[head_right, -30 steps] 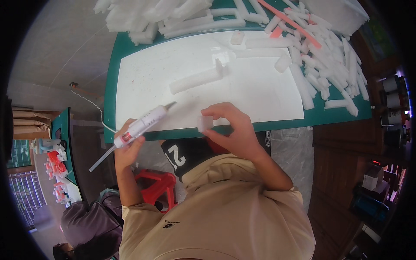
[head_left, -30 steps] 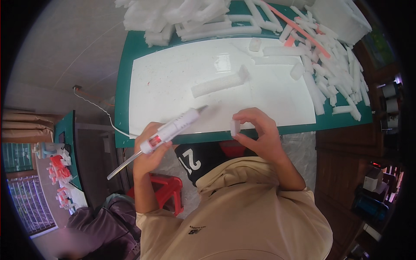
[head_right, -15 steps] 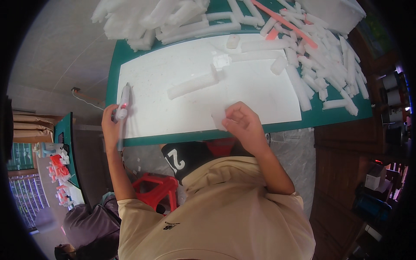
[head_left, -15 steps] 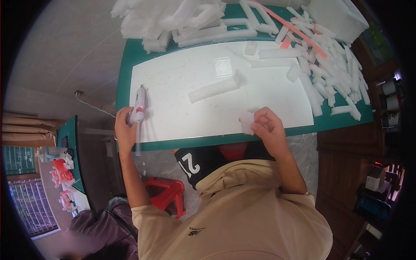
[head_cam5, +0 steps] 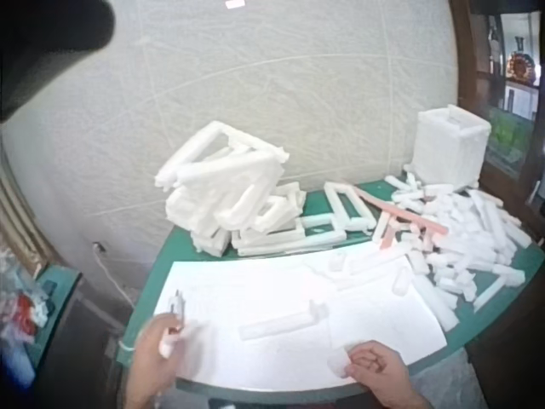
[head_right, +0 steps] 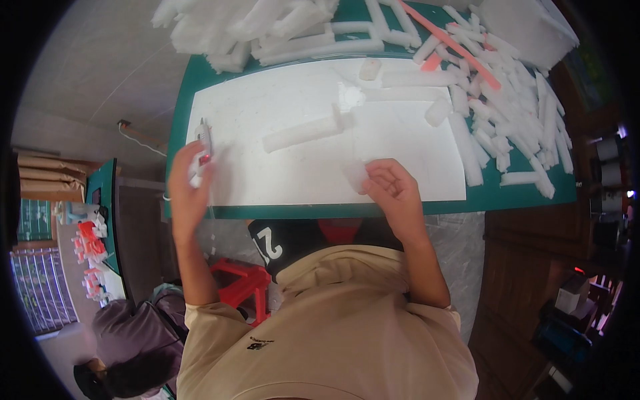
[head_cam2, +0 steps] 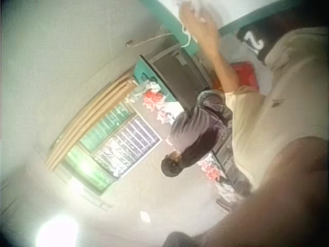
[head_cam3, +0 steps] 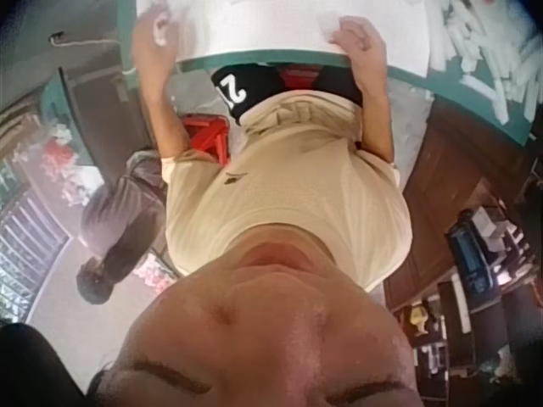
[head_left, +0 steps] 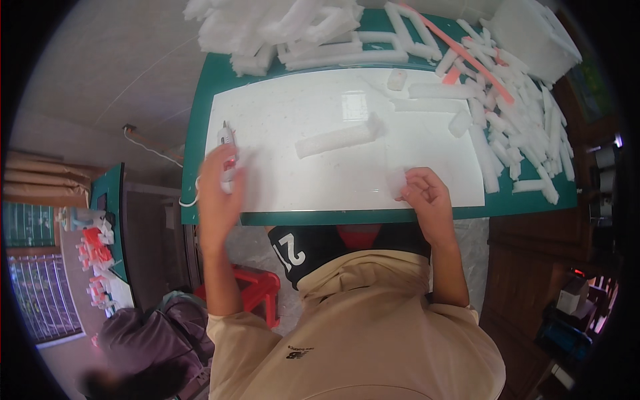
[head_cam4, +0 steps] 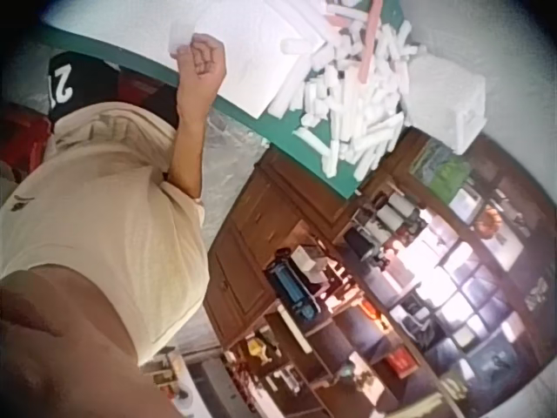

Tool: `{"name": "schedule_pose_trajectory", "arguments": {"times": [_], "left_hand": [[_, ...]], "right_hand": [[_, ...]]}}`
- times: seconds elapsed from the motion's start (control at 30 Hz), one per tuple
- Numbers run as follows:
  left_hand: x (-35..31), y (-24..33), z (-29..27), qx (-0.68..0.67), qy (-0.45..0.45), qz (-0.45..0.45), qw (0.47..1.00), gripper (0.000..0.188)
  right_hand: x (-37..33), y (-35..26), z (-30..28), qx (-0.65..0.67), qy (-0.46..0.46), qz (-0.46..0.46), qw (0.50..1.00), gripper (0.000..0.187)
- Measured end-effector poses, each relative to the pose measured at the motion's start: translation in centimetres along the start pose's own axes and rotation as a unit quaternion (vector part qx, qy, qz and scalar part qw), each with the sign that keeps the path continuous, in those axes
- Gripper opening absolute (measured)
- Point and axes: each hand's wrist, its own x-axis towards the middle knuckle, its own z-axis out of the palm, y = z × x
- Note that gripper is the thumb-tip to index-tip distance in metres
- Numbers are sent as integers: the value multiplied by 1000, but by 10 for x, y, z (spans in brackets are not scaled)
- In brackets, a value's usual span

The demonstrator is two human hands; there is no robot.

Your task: Gluing foam strips together to create a structure using a hot glue gun

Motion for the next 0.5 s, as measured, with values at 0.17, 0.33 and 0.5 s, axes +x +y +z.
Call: {"name": "schedule_pose_trajectory", "arguments": {"times": [0.17,0.33,0.5], "left_hand": [[21,35,52,-32,-86,101,991,51],[23,20,76,13,-74,42,996,58],[25,15,92,-32,-50,36,998,37]], "right_hand": [[-7,-1,-5,-1,47,-16,999,21],[-6,-9,-6,5,25,-8,1000,23],[-17,-8,-11,-9,38,-6,999,23]]}}
